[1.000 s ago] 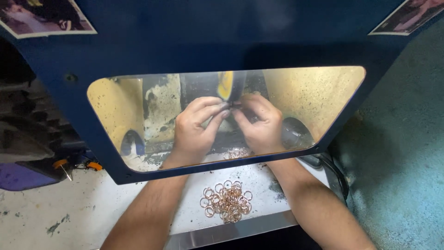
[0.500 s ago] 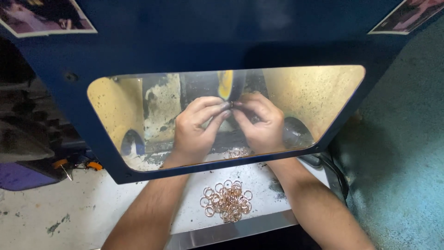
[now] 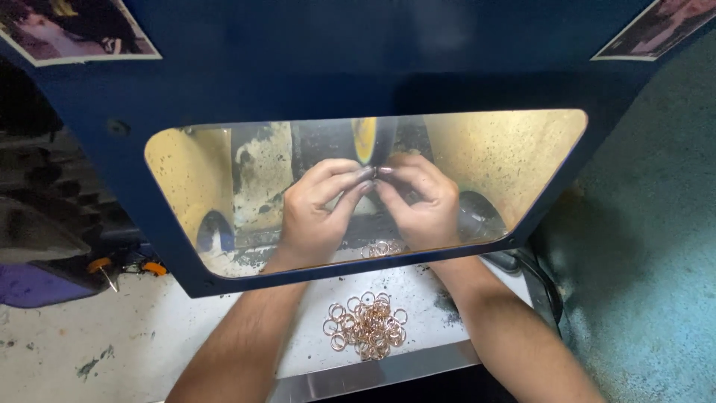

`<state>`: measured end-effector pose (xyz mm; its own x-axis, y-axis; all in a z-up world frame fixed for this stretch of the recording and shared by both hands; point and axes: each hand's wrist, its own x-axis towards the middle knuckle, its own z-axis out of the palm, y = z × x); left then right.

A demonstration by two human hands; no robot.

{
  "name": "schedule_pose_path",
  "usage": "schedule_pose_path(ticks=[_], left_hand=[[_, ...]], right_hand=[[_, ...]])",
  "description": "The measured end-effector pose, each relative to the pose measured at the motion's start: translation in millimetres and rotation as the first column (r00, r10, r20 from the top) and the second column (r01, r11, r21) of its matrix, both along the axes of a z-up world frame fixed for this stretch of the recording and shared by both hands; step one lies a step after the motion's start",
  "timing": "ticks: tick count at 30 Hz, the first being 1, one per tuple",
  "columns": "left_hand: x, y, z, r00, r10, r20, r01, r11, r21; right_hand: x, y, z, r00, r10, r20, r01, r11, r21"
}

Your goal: Polishing individual metal rings using a bench-mounted polishing wheel inside a protective enclosure.

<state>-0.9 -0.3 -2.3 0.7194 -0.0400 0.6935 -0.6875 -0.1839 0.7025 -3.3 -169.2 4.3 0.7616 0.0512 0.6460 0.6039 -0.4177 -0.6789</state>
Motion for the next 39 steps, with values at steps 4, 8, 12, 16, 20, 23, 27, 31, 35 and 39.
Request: schedule_pose_path(ticks=[4,8,12,16,20,23,27,31,35,39], left_hand=[[2.0,-0.5,-2.2,1.000,-0.012,-0.015,0.012,1.000,-0.002],[2.8,-0.7,-2.2,1.000,0.015,-0.017,-0.014,1.000,0.025],[0.4,-0.7,-1.0,1.000,0.006,-0.014,-0.006,1.000,-0.001],[1.5,-2.2,-2.9,1.000,0.011,-0.014,-0.012,1.000,-0.004],[4.0,-3.7,-5.8,1.000,-0.008,0.023,0.009,1.000,-0.012],[3.3,-1.6,-9.3,1.000,-0.017,0.026,0.018,1.000,-0.011],[1.9,-3.0,-10.3,0.999,-0.020,0.035,0.020,1.000,-0.017],[0.9,0.0,-15.0,1.000,-0.011,-0.014,0.012,0.995,0.098],[0.4,0.8,-13.9,1.000,-0.026,-0.016,0.027,0.997,0.075],[0.1,3.6,-8.9,0.998,-0.064,-0.026,0.065,0.995,0.069]], right_hand=[[1.2,2.9,4.4,1.000,-0.028,-0.002,0.028,1.000,-0.012],[4.5,2.1,0.5,1.000,-0.014,0.026,0.014,1.000,-0.002],[5.5,0.2,-5.8,0.997,-0.024,0.079,0.026,0.999,-0.025],[8.2,-5.1,-15.3,0.992,-0.021,0.127,0.031,0.996,-0.079],[8.4,-7.0,-13.4,0.994,0.014,0.108,-0.009,0.999,-0.046],[7.7,-5.0,-12.4,0.994,0.026,0.106,-0.020,0.998,-0.058],[8.6,-12.2,-12.7,0.986,0.041,0.161,-0.028,0.996,-0.079],[1.0,-1.9,-13.3,1.000,0.000,-0.004,0.000,0.995,-0.101],[2.6,-1.5,-16.2,1.000,-0.019,0.021,0.021,0.992,-0.122],[-1.5,-2.3,-9.7,1.000,-0.014,-0.020,0.012,0.994,-0.110]])
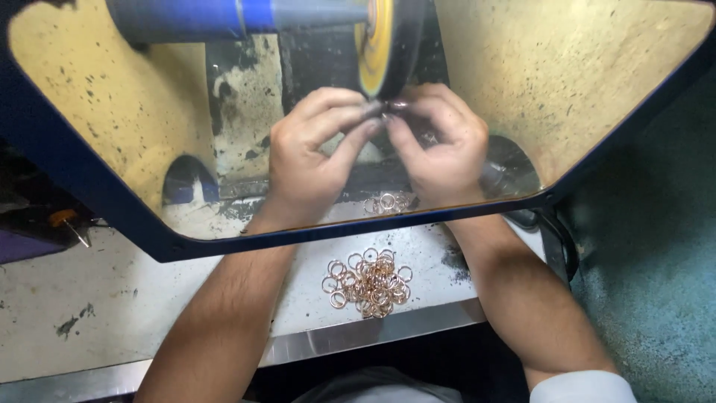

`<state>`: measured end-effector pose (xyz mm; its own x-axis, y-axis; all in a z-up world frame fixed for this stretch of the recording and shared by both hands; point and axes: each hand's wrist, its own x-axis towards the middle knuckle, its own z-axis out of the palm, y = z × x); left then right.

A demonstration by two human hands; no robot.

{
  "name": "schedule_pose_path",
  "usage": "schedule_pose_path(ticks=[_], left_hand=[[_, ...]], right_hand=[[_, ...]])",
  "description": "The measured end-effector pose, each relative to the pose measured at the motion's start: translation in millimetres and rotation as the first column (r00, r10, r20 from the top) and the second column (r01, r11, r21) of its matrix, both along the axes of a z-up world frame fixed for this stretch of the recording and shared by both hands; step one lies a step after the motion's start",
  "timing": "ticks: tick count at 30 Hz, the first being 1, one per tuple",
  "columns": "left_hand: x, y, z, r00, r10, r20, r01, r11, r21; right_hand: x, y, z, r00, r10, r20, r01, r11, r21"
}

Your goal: Polishing individual metal rings using a bench-mounted polishing wheel inside a protective enclosure.

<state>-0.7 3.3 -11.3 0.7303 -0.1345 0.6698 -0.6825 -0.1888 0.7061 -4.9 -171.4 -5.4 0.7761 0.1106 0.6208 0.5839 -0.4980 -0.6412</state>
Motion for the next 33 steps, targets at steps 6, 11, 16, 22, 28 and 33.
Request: schedule_pose_path(ticks=[6,11,16,22,28,33], left_hand=[[1.4,15.2,-1.2,0.881,-0.328,-0.341,0.200,0.912,-0.359],[5.5,10.6,-9.9,0.889,-0.372,-0.267,0.254,0.886,-0.387],[4.0,11.8,-2.1,0.906,-0.332,-0.261,0.242,0.914,-0.325],[6.0,12.0,1.3,0.940,-0.276,-0.199,0.231,0.947,-0.221],[6.6,12.4,0.7,0.946,-0.273,-0.176,0.237,0.950,-0.202],[21.6,23.6,-25.7,0.933,-0.273,-0.235,0.217,0.947,-0.237]], right_hand=[[-1.1,-23.0,6.0,0.933,0.341,-0.111,-0.333,0.939,0.085],[7.8,-17.0,5.2,0.915,0.401,-0.052,-0.391,0.910,0.136],[12.4,-20.3,3.1,0.943,0.330,-0.052,-0.327,0.944,0.054],[15.5,-19.9,3.8,0.940,0.342,-0.014,-0.341,0.939,0.040],[16.4,-21.4,8.0,0.938,0.346,-0.031,-0.345,0.938,0.018],[5.2,-12.8,42.5,0.815,0.208,-0.542,-0.432,0.840,-0.327]])
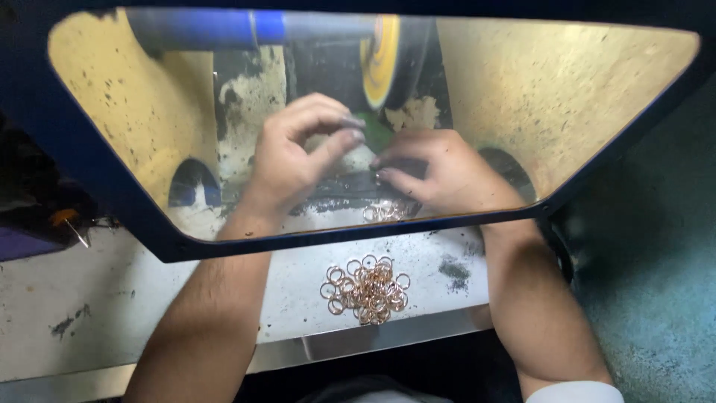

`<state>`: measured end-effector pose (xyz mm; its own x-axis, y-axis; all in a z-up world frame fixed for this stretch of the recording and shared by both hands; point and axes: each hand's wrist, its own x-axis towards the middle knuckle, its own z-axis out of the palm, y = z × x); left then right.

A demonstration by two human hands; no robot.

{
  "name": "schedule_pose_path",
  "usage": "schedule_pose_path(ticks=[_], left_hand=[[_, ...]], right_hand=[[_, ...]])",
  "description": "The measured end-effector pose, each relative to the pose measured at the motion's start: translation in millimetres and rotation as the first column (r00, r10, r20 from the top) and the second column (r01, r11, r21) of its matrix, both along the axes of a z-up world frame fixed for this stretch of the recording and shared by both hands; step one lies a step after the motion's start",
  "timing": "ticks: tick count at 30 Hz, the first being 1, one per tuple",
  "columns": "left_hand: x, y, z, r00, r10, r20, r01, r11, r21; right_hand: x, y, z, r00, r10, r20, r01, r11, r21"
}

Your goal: Polishing individual metal rings using a bench-mounted polishing wheel inside a protective enclosure.

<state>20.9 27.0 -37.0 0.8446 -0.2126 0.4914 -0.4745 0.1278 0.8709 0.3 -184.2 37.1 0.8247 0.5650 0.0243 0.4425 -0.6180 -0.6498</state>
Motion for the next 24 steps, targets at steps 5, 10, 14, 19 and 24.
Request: schedule_pose_path(ticks=[5,10,14,19,24], left_hand=[[1.2,6.4,1.2,0.999,0.018,-0.043,-0.015,0.998,0.059],[0.3,4.3,2.0,0.999,0.011,-0.049,-0.007,0.996,0.091],[-1.8,3.3,5.3,0.999,0.039,-0.012,-0.036,0.978,0.207],[-1.0,2.9,2.1,0.999,0.042,-0.027,-0.035,0.973,0.229],[2.2,1.2,-2.1,0.998,0.059,-0.035,-0.047,0.960,0.276]], right_hand=[[-4.3,1.4,6.1,0.990,-0.011,-0.137,-0.016,0.981,-0.192],[-4.5,-0.2,4.9,0.983,-0.012,-0.182,-0.033,0.970,-0.240],[7.4,-23.3,-19.9,0.957,0.287,-0.029,-0.288,0.949,-0.124],[8.1,-28.8,-24.2,0.972,0.224,0.066,-0.224,0.975,-0.011],[-6.3,-39.2,-15.2,0.989,0.140,0.040,-0.134,0.983,-0.125]])
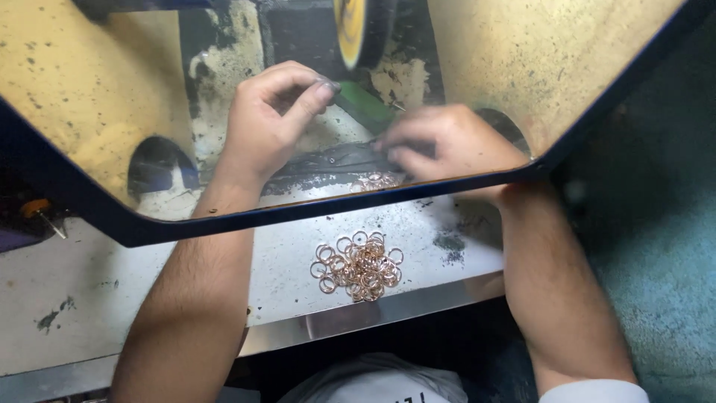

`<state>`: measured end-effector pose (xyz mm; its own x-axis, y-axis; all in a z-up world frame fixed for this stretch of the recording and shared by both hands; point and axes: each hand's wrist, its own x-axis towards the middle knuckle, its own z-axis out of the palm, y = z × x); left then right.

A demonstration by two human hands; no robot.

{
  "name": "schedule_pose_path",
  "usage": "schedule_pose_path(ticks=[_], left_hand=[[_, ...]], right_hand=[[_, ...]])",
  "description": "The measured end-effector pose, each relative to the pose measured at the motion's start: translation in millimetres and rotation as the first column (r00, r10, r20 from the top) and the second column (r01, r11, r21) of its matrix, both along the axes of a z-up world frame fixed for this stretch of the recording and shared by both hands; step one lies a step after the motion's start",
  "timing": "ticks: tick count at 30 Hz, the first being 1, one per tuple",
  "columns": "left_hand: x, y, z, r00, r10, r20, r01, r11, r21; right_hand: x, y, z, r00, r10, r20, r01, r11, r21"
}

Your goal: Polishing individual metal rings using a bench-mounted polishing wheel inside a protective enclosure.

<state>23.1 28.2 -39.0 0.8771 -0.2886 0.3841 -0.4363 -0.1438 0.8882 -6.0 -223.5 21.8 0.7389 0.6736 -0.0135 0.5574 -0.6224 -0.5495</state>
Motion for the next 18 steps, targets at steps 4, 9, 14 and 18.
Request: schedule_pose_path(ticks=[4,9,14,18], left_hand=[[0.2,-1.3,0.2,1.000,0.000,0.011,0.000,1.000,0.003],[-2.3,-0.8,1.6,0.999,-0.015,-0.034,0.016,1.000,0.020],[-1.1,1.3,-2.9,0.999,0.010,0.036,-0.010,1.000,-0.001],[-1.2,2.2,-0.5,0.999,-0.008,-0.054,0.009,1.000,0.017]], right_hand=[[-56.5,-19.8,-9.2,0.989,-0.073,-0.131,0.070,0.997,-0.030],[-100.0,-9.6,-22.4,0.997,-0.065,0.036,0.059,0.987,0.152],[-106.6,-3.2,-20.5,0.990,-0.117,0.084,0.112,0.992,0.062],[-110.3,-4.1,-19.3,0.965,-0.212,0.157,0.223,0.973,-0.061]])
